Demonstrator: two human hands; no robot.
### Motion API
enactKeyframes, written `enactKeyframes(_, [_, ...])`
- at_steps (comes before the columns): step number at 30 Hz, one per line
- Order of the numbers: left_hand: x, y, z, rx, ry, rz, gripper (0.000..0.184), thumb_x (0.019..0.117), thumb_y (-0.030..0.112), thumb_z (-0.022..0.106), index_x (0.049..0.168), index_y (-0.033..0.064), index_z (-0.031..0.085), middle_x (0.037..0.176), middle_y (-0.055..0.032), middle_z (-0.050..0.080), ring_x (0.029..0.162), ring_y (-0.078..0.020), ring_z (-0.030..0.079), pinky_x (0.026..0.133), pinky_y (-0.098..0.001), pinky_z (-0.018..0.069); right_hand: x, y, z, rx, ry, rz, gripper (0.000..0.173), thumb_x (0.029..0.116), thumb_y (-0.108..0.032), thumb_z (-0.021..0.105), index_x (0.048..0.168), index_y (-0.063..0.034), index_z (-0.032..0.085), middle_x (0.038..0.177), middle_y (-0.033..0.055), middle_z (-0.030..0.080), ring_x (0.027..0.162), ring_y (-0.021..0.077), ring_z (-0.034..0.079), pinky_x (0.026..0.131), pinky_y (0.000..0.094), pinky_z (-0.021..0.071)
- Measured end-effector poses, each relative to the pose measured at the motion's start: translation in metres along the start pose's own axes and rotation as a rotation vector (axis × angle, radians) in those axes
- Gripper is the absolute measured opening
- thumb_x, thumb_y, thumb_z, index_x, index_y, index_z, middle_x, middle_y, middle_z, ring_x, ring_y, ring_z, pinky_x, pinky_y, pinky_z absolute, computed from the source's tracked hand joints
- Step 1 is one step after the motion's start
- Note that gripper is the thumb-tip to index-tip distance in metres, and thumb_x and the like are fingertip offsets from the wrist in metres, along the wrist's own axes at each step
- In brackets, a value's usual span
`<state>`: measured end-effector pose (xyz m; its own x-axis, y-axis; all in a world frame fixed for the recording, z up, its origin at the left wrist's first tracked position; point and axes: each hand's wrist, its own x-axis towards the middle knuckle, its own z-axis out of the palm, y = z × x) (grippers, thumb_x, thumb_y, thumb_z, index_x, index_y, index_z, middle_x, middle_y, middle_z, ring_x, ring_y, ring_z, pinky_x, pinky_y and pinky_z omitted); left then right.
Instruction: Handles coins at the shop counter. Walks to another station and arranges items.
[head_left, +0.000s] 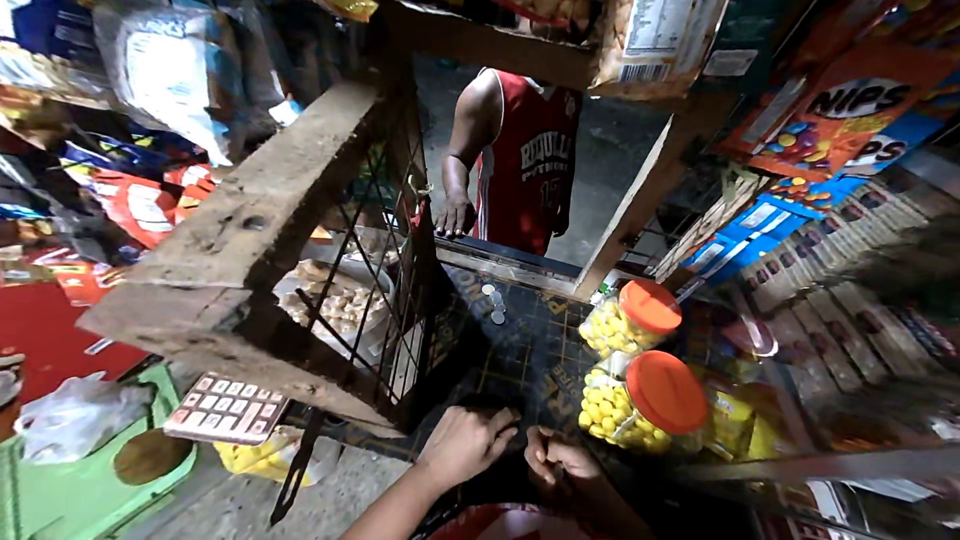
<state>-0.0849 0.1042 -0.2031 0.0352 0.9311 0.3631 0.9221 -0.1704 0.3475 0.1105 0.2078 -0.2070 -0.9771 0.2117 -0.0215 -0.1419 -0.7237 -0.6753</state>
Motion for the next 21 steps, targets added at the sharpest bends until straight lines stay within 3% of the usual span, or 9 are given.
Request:
enactKeyframes(5, [0.000, 0.001, -0.002, -0.012, -0.019, -0.017, 0.030, 0.0990, 0.036, 0.059, 0.109, 0.0136, 0.075, 0.070, -0.0063, 0.070, 0.060, -0.0254, 0.070, 0.054, -0.0469, 0.0566, 0.001, 0.002, -0.002, -0.008, -0.025, -0.020, 0.022, 0.0951, -0.013, 0.051, 0.096, -0.0220, 0.071, 0.081, -0.0093, 0.067, 0.061, -0.0034, 0.058, 0.055, 0.0121, 0.0467])
enactKeyframes(10, [0.002, 0.002, -0.004, -0.017, -0.023, -0.033, 0.032, 0.0989, 0.036, 0.059, 0.112, 0.0120, 0.075, 0.066, -0.0074, 0.069, 0.058, -0.0268, 0.069, 0.053, -0.0474, 0.0556, 0.003, 0.002, 0.003, 0.022, 0.052, 0.009, 0.020, 0.0869, -0.008, 0.056, 0.089, -0.0231, 0.069, 0.084, -0.0060, 0.068, 0.060, -0.0009, 0.056, 0.051, 0.0141, 0.0429])
enactKeyframes(14, [0.001, 0.000, -0.001, -0.004, -0.015, -0.027, 0.029, 0.0990, 0.036, 0.059, 0.110, 0.0139, 0.075, 0.066, -0.0061, 0.069, 0.058, -0.0254, 0.069, 0.053, -0.0462, 0.0555, 0.002, 0.002, 0.004, 0.075, 0.058, 0.020, 0.021, 0.0859, -0.005, 0.053, 0.088, -0.0211, 0.067, 0.084, -0.0045, 0.066, 0.061, 0.0002, 0.056, 0.051, 0.0145, 0.0433])
enactKeyframes(18, [0.001, 0.002, -0.001, 0.002, -0.002, -0.026, 0.029, 0.0979, 0.035, 0.059, 0.108, 0.0143, 0.076, 0.068, -0.0057, 0.070, 0.058, -0.0245, 0.070, 0.052, -0.0456, 0.0557, 0.002, 0.003, -0.002, 0.011, -0.023, -0.033, 0.022, 0.0898, -0.009, 0.052, 0.093, -0.0227, 0.069, 0.082, -0.0094, 0.066, 0.067, -0.0011, 0.060, 0.061, 0.0145, 0.0483])
enactKeyframes(21, [0.001, 0.000, 0.000, 0.005, 0.008, -0.024, 0.028, 0.0981, 0.035, 0.059, 0.107, 0.0153, 0.076, 0.065, -0.0048, 0.068, 0.056, -0.0241, 0.069, 0.050, -0.0454, 0.0550, 0.003, 0.004, -0.009, -0.009, -0.092, -0.038, 0.022, 0.0915, -0.012, 0.052, 0.094, -0.0246, 0.070, 0.078, -0.0122, 0.064, 0.062, -0.0038, 0.057, 0.057, 0.0125, 0.0465])
